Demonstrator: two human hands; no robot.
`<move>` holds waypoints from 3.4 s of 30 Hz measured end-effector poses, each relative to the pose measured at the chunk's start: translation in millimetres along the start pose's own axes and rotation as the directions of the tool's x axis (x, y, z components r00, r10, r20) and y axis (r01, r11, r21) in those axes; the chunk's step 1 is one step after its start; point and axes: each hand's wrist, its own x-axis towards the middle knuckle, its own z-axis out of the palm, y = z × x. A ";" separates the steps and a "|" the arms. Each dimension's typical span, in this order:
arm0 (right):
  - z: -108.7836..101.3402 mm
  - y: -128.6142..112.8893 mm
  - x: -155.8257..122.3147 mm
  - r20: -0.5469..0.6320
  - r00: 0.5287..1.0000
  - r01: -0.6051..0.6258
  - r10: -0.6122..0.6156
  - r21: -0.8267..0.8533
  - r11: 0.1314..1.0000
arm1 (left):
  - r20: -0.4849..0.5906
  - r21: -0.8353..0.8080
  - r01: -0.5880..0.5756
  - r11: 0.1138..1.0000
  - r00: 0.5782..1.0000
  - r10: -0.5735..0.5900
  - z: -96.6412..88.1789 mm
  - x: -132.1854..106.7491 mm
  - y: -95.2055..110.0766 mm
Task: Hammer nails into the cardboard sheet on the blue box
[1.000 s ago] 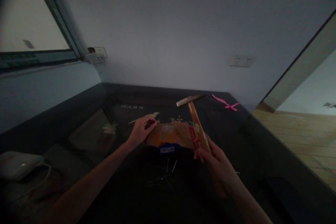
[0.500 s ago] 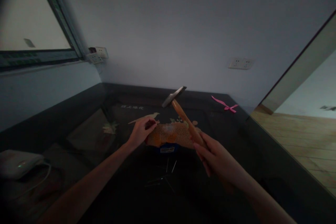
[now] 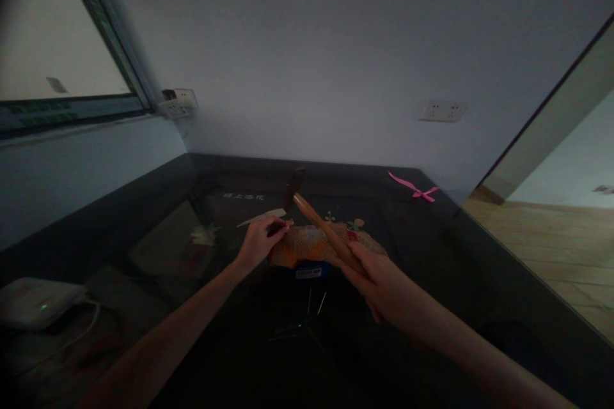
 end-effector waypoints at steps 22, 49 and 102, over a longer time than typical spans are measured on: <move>2.8 7.4 -5.2 0.163 0.977 -0.114 0.141 -0.164 0.980 | -0.020 0.029 0.007 1.000 1.000 -0.006 0.6 0.0 0.7; 10.2 12.3 -13.4 0.076 0.991 -0.113 0.114 -0.026 0.993 | 0.010 0.024 0.015 1.000 1.000 -0.015 -0.1 0.4 4.7; 35.2 68.9 -51.0 -0.031 0.953 -0.223 0.301 0.601 0.768 | 0.303 0.110 -0.208 0.972 0.938 0.166 -34.4 -34.5 93.6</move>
